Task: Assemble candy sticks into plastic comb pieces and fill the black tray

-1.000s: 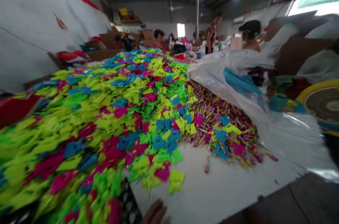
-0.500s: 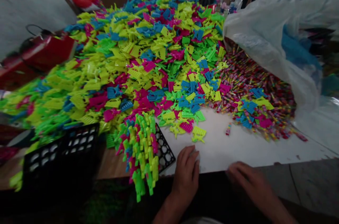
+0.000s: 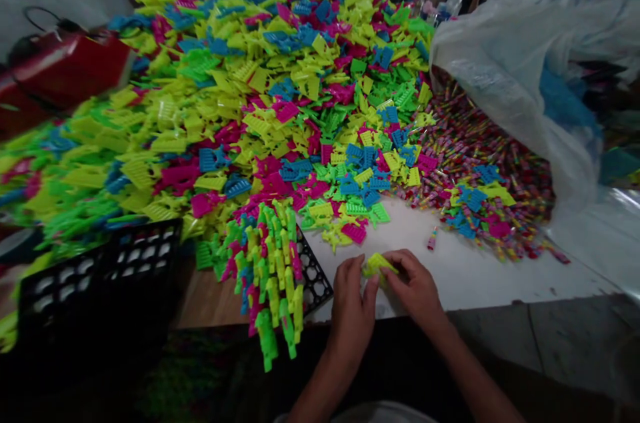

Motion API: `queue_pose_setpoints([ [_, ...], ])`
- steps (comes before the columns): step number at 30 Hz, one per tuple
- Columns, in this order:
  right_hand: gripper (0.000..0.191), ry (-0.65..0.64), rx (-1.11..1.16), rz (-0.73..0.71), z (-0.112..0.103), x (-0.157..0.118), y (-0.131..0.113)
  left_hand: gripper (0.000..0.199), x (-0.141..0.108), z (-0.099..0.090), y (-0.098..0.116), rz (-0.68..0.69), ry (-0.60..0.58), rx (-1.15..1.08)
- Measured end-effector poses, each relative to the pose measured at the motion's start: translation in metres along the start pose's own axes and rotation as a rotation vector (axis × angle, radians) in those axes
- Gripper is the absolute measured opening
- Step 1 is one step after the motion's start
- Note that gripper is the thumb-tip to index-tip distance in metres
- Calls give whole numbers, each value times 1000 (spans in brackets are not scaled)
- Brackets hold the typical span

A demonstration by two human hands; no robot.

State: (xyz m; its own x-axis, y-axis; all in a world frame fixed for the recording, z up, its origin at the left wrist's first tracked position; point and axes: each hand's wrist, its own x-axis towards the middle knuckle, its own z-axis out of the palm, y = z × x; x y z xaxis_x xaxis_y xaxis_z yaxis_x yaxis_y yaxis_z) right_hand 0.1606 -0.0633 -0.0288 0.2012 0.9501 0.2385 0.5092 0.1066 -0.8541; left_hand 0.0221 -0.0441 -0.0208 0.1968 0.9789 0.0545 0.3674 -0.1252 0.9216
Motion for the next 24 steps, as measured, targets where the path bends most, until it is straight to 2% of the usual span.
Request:
queue_pose_setpoints([
  [3, 19, -21, 149, 61, -3, -15, -9, 21, 9, 7, 6, -39, -28, -155],
  [6, 22, -62, 104, 48, -29, -12, -1, 17, 16, 4, 10, -124, -69, -272],
  [8, 23, 34, -82, -45, -58, -1, 16, 18, 17, -1, 12, -151, -67, -296],
  [10, 25, 132, -361, -161, -85, 11, 38, 18, 16, -5, 15, -150, -55, -297],
  [12, 20, 135, -543, -227, -99, 21, 55, 18, 13, -5, 17, -159, -84, -320],
  [15, 17, 93, -501, -251, -92, 19, 58, 18, 10, -3, 20, -198, -139, -344],
  [19, 20, -53, -222, -161, -59, -3, 24, 16, 7, -5, 20, -156, -147, -238],
  [21, 23, -125, -151, -180, -47, -11, 8, 15, 5, -8, 21, -116, -162, -189],
  [24, 25, -162, -100, -212, -38, -15, 1, 14, 4, -11, 24, -75, -184, -135],
])
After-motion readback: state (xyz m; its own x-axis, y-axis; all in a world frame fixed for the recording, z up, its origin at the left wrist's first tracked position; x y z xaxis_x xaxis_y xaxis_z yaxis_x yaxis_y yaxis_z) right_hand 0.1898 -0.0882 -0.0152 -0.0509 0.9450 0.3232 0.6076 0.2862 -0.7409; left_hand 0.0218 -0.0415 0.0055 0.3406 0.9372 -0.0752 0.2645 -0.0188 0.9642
